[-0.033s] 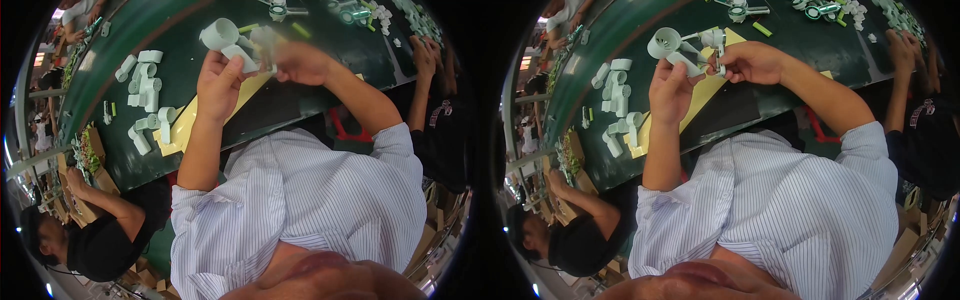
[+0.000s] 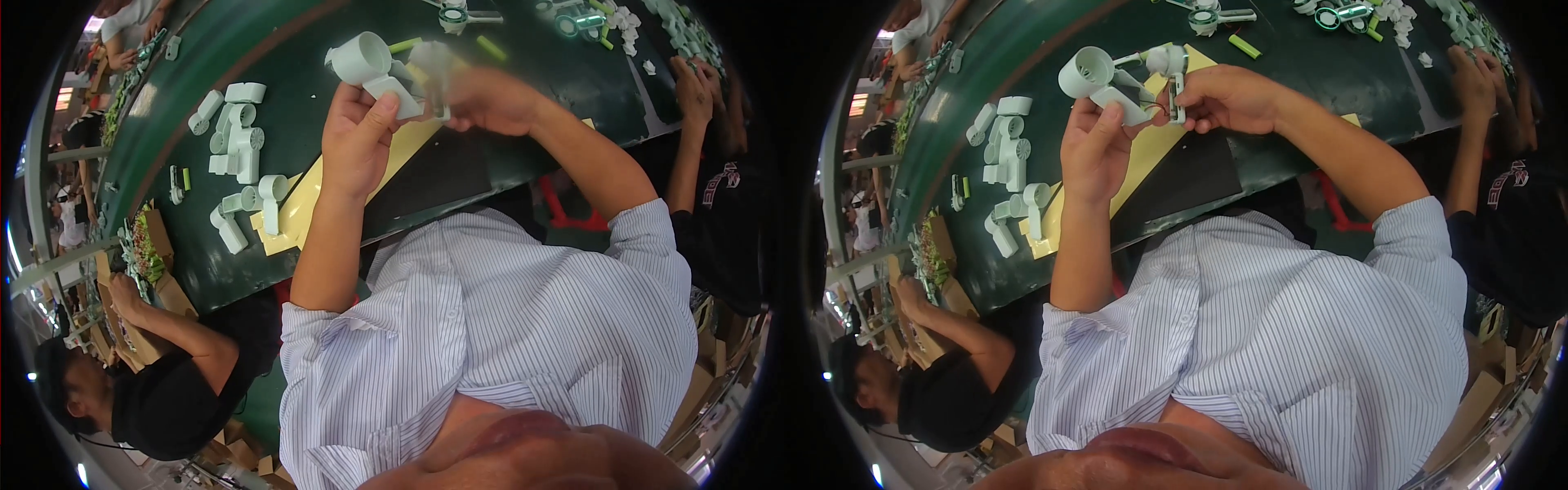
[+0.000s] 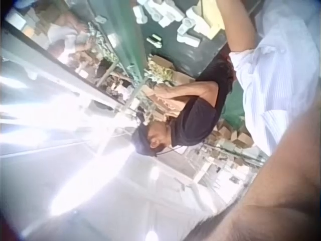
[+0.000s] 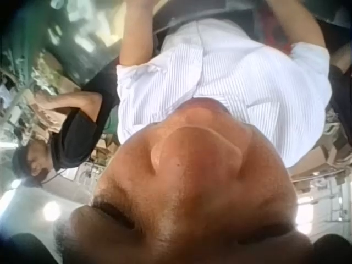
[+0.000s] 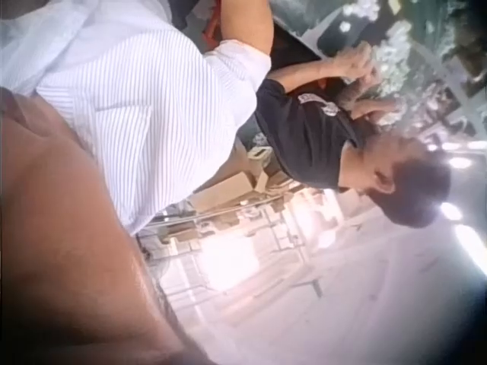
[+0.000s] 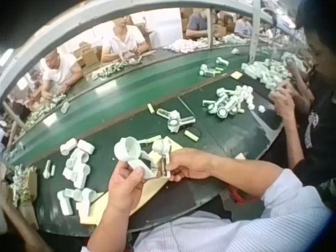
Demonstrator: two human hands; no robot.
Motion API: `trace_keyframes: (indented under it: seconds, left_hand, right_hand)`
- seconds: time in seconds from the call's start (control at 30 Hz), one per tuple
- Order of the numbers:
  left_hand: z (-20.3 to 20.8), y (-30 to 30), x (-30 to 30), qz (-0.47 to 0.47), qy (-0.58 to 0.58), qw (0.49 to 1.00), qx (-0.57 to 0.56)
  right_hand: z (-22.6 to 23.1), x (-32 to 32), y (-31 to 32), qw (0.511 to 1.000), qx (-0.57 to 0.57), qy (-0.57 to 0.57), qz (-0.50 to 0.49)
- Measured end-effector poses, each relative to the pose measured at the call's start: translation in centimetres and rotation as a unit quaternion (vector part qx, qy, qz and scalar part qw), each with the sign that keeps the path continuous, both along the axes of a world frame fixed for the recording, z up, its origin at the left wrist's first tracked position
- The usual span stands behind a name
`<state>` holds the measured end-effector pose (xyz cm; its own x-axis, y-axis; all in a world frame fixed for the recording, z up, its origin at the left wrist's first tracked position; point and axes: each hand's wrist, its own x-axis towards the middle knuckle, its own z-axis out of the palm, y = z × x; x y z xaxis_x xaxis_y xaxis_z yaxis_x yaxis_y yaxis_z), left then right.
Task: The person assembles small portable fans by hand on a production line, combining fan housings, fan blades, motor components, and plastic casings to create finished fans.
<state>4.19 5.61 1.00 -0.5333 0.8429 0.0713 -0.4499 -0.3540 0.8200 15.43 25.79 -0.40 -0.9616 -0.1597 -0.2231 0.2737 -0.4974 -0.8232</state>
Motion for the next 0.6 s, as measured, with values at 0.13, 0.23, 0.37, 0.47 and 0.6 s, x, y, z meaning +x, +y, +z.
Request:
trace_keyframes:
  seconds: [0.13, 0.23, 0.37, 0.47, 0.6]
  left_hand:
    - [-1.8, -0.2, -0.6, 0.046, 0.072, 0.996, -0.021]
    - [-2.1, -0.4, -1.2, 0.072, 0.102, 0.991, -0.043]
    - [-2.5, 0.1, -1.1, 0.108, 0.169, 0.977, -0.079]
    - [-3.2, 0.3, -0.9, 0.086, 0.172, 0.975, -0.113]
    - [-3.0, 0.4, -0.6, 0.081, 0.139, 0.983, -0.086]
  right_hand:
    - [1.2, 0.0, 0.0, 0.994, 0.089, -0.027, -0.060]
    - [1.3, 0.5, 0.2, 0.995, 0.081, 0.001, -0.061]
    - [0.0, 0.7, -0.4, 0.983, 0.113, 0.063, -0.127]
    - [0.6, 0.8, -1.3, 0.963, 0.186, 0.116, -0.156]
    - [0.9, 1.6, -1.4, 0.870, 0.427, 0.198, -0.150]
